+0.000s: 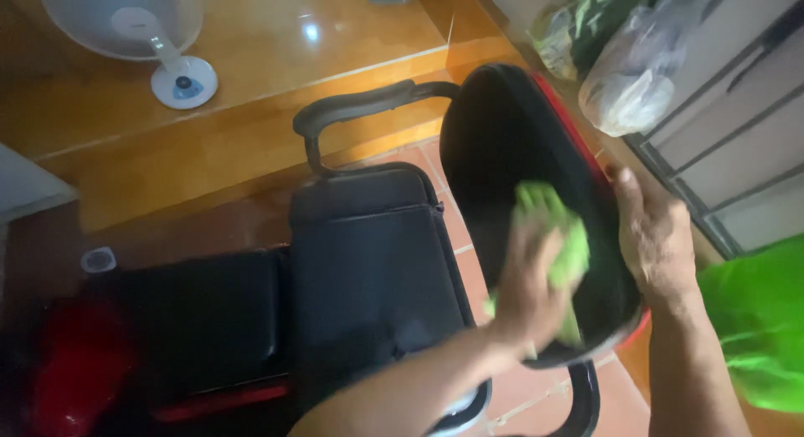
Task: Cleaning and wiping down various parts of an electric scooter or mobility vehicle using a green cloth.
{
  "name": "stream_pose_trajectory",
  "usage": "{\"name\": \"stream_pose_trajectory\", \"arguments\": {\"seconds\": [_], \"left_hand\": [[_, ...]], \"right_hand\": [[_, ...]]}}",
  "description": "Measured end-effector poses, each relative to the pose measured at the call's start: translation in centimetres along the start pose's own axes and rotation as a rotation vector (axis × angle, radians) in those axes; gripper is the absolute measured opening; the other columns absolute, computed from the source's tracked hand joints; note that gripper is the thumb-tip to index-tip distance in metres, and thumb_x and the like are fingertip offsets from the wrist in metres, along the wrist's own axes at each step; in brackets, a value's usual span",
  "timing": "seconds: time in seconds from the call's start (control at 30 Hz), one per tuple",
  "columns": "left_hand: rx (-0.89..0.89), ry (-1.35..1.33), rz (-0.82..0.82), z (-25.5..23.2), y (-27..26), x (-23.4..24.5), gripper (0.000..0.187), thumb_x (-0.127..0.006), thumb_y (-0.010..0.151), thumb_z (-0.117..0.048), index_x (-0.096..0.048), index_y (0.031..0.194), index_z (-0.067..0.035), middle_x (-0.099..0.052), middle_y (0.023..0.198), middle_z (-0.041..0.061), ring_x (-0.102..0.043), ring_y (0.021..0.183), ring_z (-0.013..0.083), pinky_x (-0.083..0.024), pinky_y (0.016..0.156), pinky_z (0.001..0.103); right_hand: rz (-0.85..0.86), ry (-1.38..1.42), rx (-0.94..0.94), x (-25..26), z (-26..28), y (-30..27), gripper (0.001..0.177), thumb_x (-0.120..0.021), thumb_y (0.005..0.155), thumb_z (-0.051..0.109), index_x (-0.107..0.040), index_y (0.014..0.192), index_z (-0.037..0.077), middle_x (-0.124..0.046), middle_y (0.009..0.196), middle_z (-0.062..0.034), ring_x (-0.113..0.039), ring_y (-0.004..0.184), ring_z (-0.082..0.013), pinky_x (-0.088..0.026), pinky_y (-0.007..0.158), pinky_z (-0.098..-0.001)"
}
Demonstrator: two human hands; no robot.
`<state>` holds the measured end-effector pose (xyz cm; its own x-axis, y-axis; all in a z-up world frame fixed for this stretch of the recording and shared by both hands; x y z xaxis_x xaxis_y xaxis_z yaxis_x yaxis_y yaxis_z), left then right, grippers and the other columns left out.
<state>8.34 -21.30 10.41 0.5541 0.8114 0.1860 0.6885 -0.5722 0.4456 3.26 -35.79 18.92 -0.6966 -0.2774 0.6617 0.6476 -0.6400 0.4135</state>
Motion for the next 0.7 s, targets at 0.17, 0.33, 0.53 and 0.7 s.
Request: {"name": "stream_pose_trajectory", "arguments": {"seconds": [0.17,0.33,0.53,0.7], "left_hand": [[-0.067,-0.046,0.287,-1.5,-11.3,-1.3,0.067,-0.074,0.089,0.003,-0.053,0.149,-0.015,-0.032,0.164,0.020,-0.033,0.158,0.0455,-0.035,0.130,0.052],[-0.215,-0.253,0.235,-7.1,-7.7,1.0,0.052,-0.075,0.104,-0.011,-0.046,0.147,-0.019,-0.031,0.162,0.016,-0.040,0.150,0.0354,-0.042,0.125,0.041],[-0.532,0.069,0.404,-13.8,-2.9,-0.9,0.084,-0.071,0.094,-0.042,-0.028,0.162,-0.015,-0.024,0.167,0.011,-0.028,0.158,0.0383,-0.023,0.122,0.063],[-0.422,0.195,0.439,-10.4,2.8,-1.1,0.082,-0.055,0.095,-0.058,-0.033,0.162,-0.017,-0.021,0.173,0.011,-0.025,0.160,0.0416,-0.011,0.123,0.079]], "right_hand": [[-0.085,0.166,-0.131,1.1,-0.3,-2.1,0.045,-0.054,0.116,0.038,-0.069,0.124,-0.003,-0.073,0.107,-0.0181,-0.069,0.102,-0.0242,-0.054,0.093,-0.0388],[-0.342,0.484,0.011,5.5,2.1,-10.8,0.056,-0.053,0.120,0.047,-0.055,0.143,-0.004,-0.066,0.129,-0.0129,-0.066,0.117,-0.0201,-0.055,0.103,-0.0336],[-0.215,0.748,-0.148,6.6,5.1,-15.5,0.080,-0.068,0.093,0.031,-0.026,0.155,0.003,-0.046,0.148,-0.0106,-0.049,0.134,-0.0216,-0.041,0.108,-0.0365],[-0.403,0.870,-0.323,9.4,0.0,-15.3,0.061,-0.059,0.106,0.027,-0.035,0.158,0.004,-0.057,0.139,-0.0130,-0.058,0.118,-0.0287,-0.050,0.097,-0.0441]]}}
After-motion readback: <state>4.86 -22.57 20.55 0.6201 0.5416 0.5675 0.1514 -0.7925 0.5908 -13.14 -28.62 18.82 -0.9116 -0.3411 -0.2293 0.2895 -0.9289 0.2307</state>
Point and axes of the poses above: each hand's wrist, its own y-axis towards the middle knuckle, its own x-axis out of the back of the hand, z = x × y, the point moved 7 cm from there along y, towards the middle knuckle
